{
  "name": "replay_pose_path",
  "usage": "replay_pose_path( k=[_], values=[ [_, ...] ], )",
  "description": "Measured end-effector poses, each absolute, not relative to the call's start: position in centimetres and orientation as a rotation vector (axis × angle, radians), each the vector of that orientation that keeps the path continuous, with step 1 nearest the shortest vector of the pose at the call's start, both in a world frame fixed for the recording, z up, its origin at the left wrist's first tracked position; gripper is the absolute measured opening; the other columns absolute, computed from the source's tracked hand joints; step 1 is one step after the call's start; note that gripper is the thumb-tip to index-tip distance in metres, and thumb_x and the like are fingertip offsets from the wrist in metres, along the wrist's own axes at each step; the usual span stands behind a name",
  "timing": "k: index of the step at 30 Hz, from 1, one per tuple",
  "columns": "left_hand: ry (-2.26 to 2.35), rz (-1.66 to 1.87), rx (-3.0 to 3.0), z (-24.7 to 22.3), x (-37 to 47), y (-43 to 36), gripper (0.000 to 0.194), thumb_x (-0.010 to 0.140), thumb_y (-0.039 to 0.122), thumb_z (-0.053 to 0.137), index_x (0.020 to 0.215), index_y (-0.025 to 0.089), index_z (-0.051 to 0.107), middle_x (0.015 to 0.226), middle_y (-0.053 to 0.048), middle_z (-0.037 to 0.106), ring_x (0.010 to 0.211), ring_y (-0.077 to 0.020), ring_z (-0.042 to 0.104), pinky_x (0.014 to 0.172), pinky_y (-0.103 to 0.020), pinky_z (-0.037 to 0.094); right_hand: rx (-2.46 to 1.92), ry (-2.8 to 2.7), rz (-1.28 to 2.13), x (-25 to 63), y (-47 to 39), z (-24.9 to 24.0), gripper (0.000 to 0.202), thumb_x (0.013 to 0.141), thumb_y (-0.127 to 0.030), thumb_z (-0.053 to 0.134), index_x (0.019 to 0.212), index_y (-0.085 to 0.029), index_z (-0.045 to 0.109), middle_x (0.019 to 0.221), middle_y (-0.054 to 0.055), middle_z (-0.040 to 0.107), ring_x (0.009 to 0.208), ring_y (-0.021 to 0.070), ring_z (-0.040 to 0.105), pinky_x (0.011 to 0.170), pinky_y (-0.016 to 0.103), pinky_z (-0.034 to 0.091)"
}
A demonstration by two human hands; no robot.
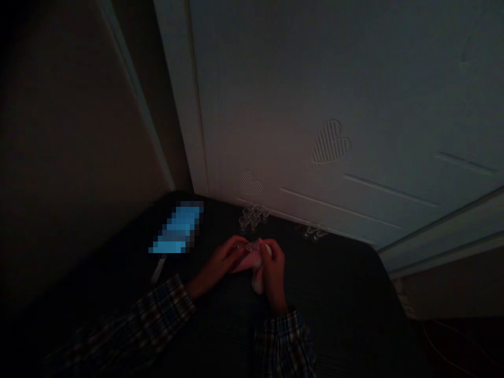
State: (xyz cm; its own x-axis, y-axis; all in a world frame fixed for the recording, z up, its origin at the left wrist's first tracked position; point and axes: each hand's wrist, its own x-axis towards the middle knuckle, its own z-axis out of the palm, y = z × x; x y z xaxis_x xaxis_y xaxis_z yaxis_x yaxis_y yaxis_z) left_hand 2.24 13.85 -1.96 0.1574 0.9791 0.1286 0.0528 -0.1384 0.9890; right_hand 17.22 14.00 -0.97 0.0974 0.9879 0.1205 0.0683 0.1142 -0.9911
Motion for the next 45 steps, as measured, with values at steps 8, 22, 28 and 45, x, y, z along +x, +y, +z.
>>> replay_pose_path(
  k=[8,22,28,45],
  values=[
    [1.112,1.194,1.445,-2.18,2.16,13.94,0.024,0.08,0.037,0.052,0.096,0.021,0.059,0.094,-0.003,0.064,0.084,-0.0181,0.058,0.067,-0.025,0.042,-1.171,-1.235,0.99,16.78,14.01,-0.68,0.025,0.079,-0.04,0.054,0.074,-0.017,0.059,0.069,-0.001,0.057,0.064,0.0126,0.051,0.058,0.022,0.04],
    [1.131,1.167,1.463,-1.76,2.11,13.73,0.026,0.08,0.041,0.052,0.093,0.02,0.059,0.088,-0.003,0.064,0.08,-0.0187,0.057,0.066,-0.025,0.04,-1.135,-1.259,0.968,16.82,14.22,-1.09,0.023,0.081,-0.038,0.052,0.074,-0.017,0.059,0.067,-0.002,0.056,0.064,0.0123,0.05,0.059,0.022,0.039],
    [1.122,1.163,1.472,-1.84,2.13,13.74,0.026,0.079,0.041,0.052,0.092,0.02,0.059,0.085,-0.002,0.063,0.077,-0.0184,0.056,0.064,-0.024,0.039,-1.147,-1.243,0.998,16.77,14.17,-0.95,0.024,0.081,-0.039,0.053,0.073,-0.017,0.058,0.066,-0.002,0.055,0.06,0.0118,0.049,0.057,0.022,0.039],
    [1.129,1.139,1.533,-2.14,1.97,13.85,0.025,0.081,0.04,0.05,0.093,0.02,0.059,0.087,-0.003,0.063,0.079,-0.0179,0.057,0.063,-0.023,0.041,-1.156,-1.263,0.993,16.94,14.05,-0.99,0.022,0.082,-0.036,0.05,0.075,-0.017,0.058,0.069,-0.001,0.056,0.065,0.0125,0.05,0.059,0.022,0.038]
  ],
)
